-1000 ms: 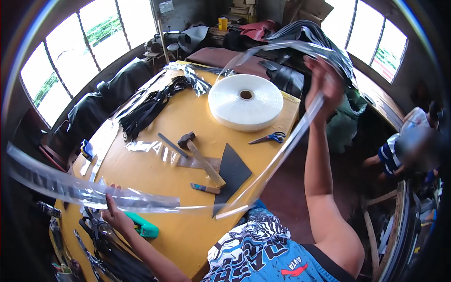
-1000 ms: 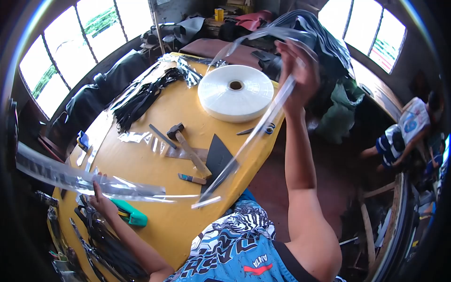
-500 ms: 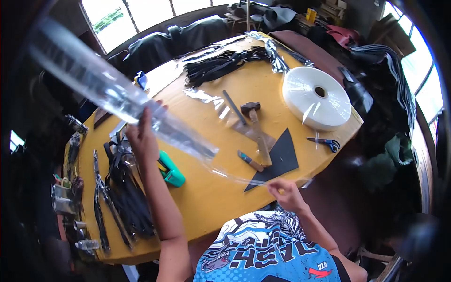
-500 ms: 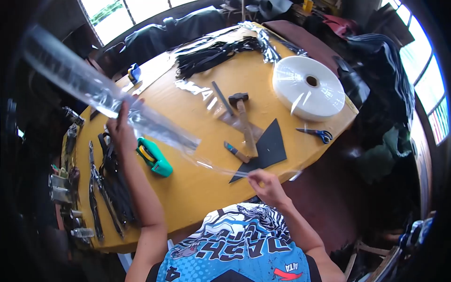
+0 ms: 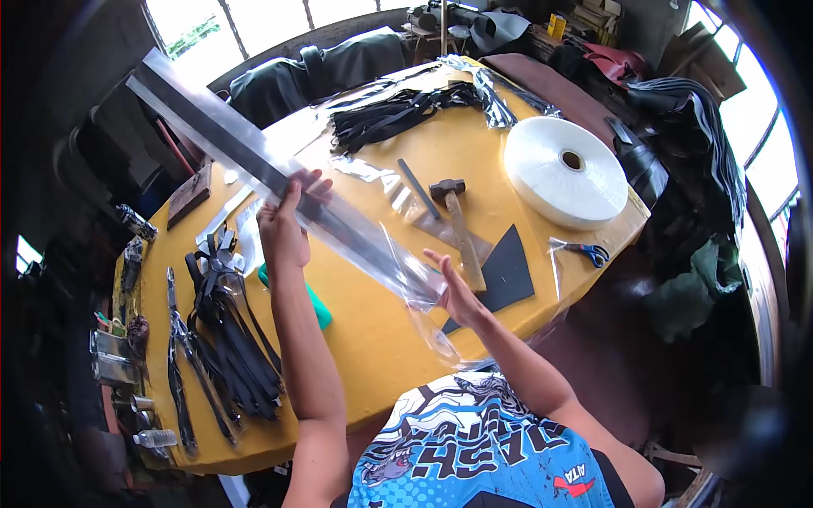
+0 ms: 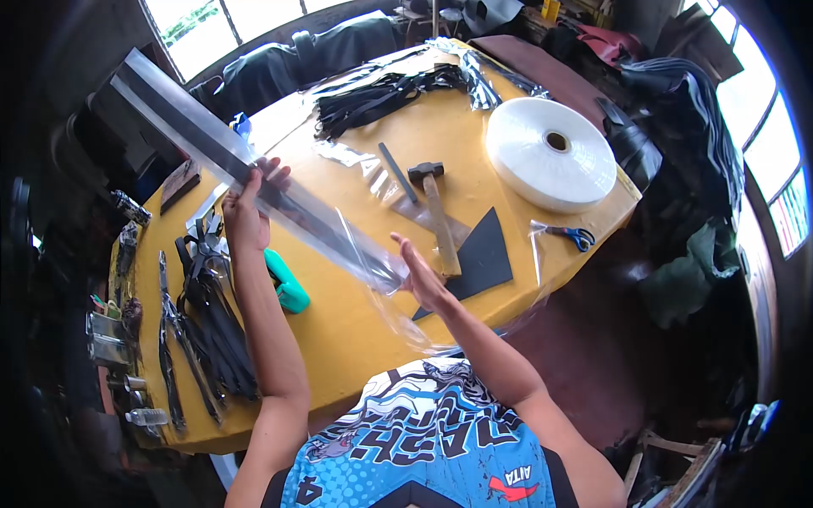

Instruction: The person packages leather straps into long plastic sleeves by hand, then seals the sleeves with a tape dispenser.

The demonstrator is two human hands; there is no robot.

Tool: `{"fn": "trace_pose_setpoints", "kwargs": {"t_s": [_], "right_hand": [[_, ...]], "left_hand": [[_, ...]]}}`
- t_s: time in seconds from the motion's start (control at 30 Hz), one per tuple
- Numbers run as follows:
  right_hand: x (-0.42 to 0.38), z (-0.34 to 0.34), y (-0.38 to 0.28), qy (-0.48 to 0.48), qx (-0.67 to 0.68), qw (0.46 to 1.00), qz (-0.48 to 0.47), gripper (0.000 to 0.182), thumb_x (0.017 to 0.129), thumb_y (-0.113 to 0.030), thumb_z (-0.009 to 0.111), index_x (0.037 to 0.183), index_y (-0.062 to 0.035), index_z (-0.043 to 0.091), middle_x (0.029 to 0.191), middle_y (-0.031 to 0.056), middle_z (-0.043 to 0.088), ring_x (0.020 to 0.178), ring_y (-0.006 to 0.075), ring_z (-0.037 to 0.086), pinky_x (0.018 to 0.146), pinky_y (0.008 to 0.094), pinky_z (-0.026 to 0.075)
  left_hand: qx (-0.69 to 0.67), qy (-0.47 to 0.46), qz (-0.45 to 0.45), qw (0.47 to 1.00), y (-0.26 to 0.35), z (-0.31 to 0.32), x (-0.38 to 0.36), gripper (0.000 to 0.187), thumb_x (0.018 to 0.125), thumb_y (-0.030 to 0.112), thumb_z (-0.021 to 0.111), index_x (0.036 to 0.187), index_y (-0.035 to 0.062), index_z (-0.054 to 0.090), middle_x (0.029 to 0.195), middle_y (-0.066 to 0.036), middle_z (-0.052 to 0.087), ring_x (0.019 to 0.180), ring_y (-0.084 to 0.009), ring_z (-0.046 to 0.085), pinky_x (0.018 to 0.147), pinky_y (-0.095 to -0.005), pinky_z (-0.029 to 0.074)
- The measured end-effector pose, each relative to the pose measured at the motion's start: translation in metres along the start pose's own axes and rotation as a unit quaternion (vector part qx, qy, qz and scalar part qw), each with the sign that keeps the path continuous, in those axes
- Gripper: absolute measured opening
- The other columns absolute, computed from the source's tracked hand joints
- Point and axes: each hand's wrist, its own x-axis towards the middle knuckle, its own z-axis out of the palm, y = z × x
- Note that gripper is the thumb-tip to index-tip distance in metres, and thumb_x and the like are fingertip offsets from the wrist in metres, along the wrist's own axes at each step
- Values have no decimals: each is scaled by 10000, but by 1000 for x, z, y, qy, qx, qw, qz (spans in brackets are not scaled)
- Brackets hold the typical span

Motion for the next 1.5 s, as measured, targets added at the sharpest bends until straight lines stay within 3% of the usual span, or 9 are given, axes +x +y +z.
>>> {"fn": "trace_pose_setpoints", "kwargs": {"t_s": [0.23,0.4,0.5,0.63,0.73,0.9,0.97,1.13,1.5], "right_hand": [[-7,-4,15,-241,29,968,69,568,896,-425,496,1285,-27,380,1002,160,591,777,185,598,693,261,462],[-35,2,-11,17,-231,973,8,215,850,-124,595,1021,4,575,735,30,614,668,70,550,582,234,446],[-48,6,-20,284,-483,774,-294,138,752,-42,641,870,-52,568,758,53,551,671,184,549,599,278,439],[-52,-6,-21,320,-600,638,-363,174,711,-84,681,815,-65,544,882,100,507,810,267,525,693,359,427],[-57,-1,-27,151,-631,727,-228,336,727,-285,703,835,-48,491,1144,173,429,1115,332,425,914,428,367],[-7,9,-45,190,-547,737,-350,501,745,-370,694,1049,-34,480,1206,225,441,1088,351,486,922,423,382],[3,25,-56,95,-329,925,-164,572,770,-379,671,1146,-11,447,1143,219,511,935,272,590,821,364,454],[10,11,-27,85,-258,955,-120,492,746,-378,718,1022,2,572,702,53,630,691,94,580,614,231,455],[-64,-3,-44,59,-147,987,31,345,725,-160,760,983,-14,583,621,-33,534,418,8,357,373,185,228]], "left_hand": [[10,1,22,1000,18,-5,21,236,915,104,464,1053,-59,566,998,-187,633,861,-288,646,722,-346,531],[24,22,30,999,24,-20,33,237,915,113,470,1064,-40,573,1030,-173,625,909,-293,635,776,-358,533],[50,53,29,997,20,-20,32,232,921,102,449,1050,-42,577,1022,-180,626,881,-290,643,768,-355,533],[62,68,47,995,11,-13,29,247,930,77,412,1048,-96,542,981,-207,628,834,-284,650,698,-325,541],[66,70,31,995,10,-9,27,248,935,75,392,1045,-78,553,978,-201,632,831,-275,652,709,-329,538],[44,38,16,998,1,-1,20,247,935,80,396,1040,-78,554,978,-199,632,832,-283,652,715,-338,539],[32,24,10,999,-1,4,21,245,933,82,400,1035,-78,556,975,-197,633,832,-287,652,717,-342,539],[-15,27,-43,999,-11,-2,25,233,929,86,412,1029,-72,551,999,-189,623,866,-298,643,757,-356,536],[-85,-29,-233,968,-133,-54,27,303,935,78,358,1141,-126,449,1116,-220,550,1053,-308,547,929,-409,448]]}}
